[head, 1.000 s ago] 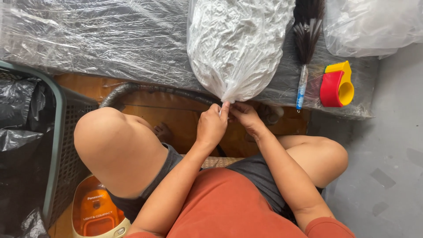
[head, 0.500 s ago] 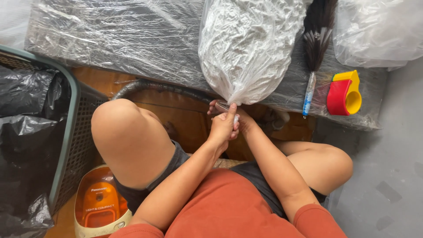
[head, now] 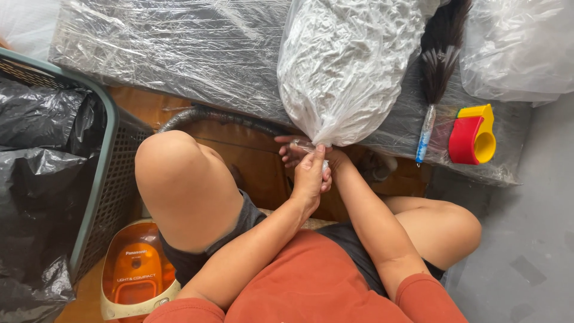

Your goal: The person places a white cylindrical object into a plastic bag on a table, then uses a handheld vacuum to remove air from the bag. They tie the bag closed and secure it with tape, then roll the bag to compress the contents.

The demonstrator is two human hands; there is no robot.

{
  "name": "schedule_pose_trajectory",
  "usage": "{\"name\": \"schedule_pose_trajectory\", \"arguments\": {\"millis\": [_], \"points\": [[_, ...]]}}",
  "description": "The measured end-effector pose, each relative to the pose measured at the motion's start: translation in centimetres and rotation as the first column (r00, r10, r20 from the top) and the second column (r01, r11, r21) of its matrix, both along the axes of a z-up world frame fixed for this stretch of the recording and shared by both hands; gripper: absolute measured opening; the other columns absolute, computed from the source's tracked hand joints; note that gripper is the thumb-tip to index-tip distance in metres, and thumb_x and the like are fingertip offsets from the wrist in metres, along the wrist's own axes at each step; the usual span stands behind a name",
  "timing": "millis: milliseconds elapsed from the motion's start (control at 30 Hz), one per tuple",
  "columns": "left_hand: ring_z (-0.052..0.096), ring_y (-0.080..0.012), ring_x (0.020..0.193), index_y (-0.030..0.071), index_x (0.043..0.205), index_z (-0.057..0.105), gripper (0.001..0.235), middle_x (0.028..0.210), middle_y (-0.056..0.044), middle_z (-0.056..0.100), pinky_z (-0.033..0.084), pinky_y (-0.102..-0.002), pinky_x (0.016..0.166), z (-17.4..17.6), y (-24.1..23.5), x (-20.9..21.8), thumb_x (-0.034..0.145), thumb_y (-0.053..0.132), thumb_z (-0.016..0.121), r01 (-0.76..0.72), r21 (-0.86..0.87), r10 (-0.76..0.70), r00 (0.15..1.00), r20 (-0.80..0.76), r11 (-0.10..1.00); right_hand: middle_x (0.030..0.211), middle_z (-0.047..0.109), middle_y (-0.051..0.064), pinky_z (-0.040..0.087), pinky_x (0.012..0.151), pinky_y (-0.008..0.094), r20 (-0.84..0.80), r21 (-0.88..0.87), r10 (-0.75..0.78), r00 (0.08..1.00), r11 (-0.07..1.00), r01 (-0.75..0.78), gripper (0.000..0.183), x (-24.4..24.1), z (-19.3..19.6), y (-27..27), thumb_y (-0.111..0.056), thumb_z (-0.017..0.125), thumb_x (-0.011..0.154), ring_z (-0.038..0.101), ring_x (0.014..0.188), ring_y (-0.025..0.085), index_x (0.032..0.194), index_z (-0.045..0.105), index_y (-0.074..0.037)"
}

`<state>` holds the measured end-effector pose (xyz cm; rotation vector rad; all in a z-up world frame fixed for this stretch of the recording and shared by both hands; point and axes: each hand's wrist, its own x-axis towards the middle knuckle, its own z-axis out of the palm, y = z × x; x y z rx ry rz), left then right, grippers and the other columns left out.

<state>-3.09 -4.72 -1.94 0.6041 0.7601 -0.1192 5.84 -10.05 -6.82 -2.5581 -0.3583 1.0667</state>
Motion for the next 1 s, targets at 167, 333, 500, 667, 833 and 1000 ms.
{"name": "schedule_pose_trajectory", "arguments": {"millis": [167, 333, 500, 667, 833, 1000], "points": [[0.041, -0.0132, 0.028, 0.007, 0.115, 0.069, 0.042, 0.047, -0.006, 0.043, 0.031, -0.023, 0.028, -1.2, -0.5, 0.0, 0.102, 0.047, 0.063, -0.006, 0.085, 0.005, 1.000, 0.013, 0.996, 0.078, 0.076, 0.016, 0.057, 0.073, 0.053, 0.026, -0.241, 0.224, 0.974, 0.947, -0.212, 0.038, -0.1, 1.2, -2.2, -0.045, 0.063, 0.083, 0.074, 0.088, 0.037, 0.085, 0.082, -0.011], [0.044, -0.0148, 0.028, 0.006, 0.113, 0.069, 0.041, 0.046, -0.008, 0.046, 0.034, -0.024, 0.027, -2.5, -1.4, 0.0, 0.102, 0.045, 0.063, -0.020, 0.127, 0.018, 1.000, 0.018, 0.992, 0.080, 0.076, 0.006, 0.058, 0.076, 0.049, 0.065, -0.395, 0.275, 0.959, 0.890, -0.229, 0.041, 0.6, 11.5, -4.7, -0.057, 0.055, 0.086, 0.075, 0.090, 0.032, 0.089, 0.080, -0.025], [0.047, -0.0159, 0.030, 0.009, 0.108, 0.070, 0.038, 0.045, -0.009, 0.048, 0.037, -0.025, 0.028, -5.0, -2.7, 0.2, 0.103, 0.046, 0.061, -0.005, 0.219, 0.006, 1.000, -0.004, 0.976, 0.091, 0.067, -0.006, 0.058, 0.067, 0.038, 0.479, 0.080, 0.235, 0.846, 0.948, -0.309, 0.016, 0.5, 16.6, 0.4, -0.040, 0.066, 0.097, 0.073, 0.082, 0.016, 0.102, 0.072, -0.026], [0.043, -0.0109, 0.031, 0.012, 0.087, 0.071, 0.030, 0.041, -0.003, 0.043, 0.036, -0.023, 0.030, -13.1, -5.7, 0.6, 0.102, 0.032, 0.054, 0.113, 0.288, -0.084, 0.990, -0.111, 0.951, 0.117, 0.068, 0.005, 0.058, 0.079, 0.049, 0.208, -0.211, 0.647, 0.734, 0.762, -0.612, 0.043, 1.8, 11.9, 6.3, -0.026, 0.061, 0.087, 0.071, 0.099, 0.034, 0.129, 0.066, -0.020], [0.044, -0.0111, 0.032, 0.009, 0.084, 0.066, 0.037, 0.042, -0.004, 0.045, 0.038, -0.024, 0.031, -6.7, -2.8, 0.1, 0.102, 0.040, 0.060, 0.087, 0.296, -0.076, 0.996, -0.048, 0.951, 0.091, 0.073, 0.003, 0.060, 0.071, 0.049, 0.073, -0.386, 0.773, 0.630, 0.604, -0.697, 0.027, 3.8, 7.6, 6.8, -0.027, 0.072, 0.080, 0.074, 0.086, 0.031, 0.106, 0.074, -0.021], [0.043, -0.0089, 0.036, 0.003, 0.091, 0.062, 0.032, 0.047, -0.002, 0.043, 0.038, -0.023, 0.035, -0.3, 1.3, -0.6, 0.106, 0.030, 0.051, 0.165, 0.276, -0.188, 0.980, 0.059, 0.947, 0.092, 0.076, 0.006, 0.057, 0.081, 0.050, -0.034, -0.246, 0.706, 0.707, 0.680, -0.691, 0.016, 4.1, 11.6, 6.8, -0.022, 0.065, 0.088, 0.073, 0.095, 0.034, 0.098, 0.077, -0.022]]}}
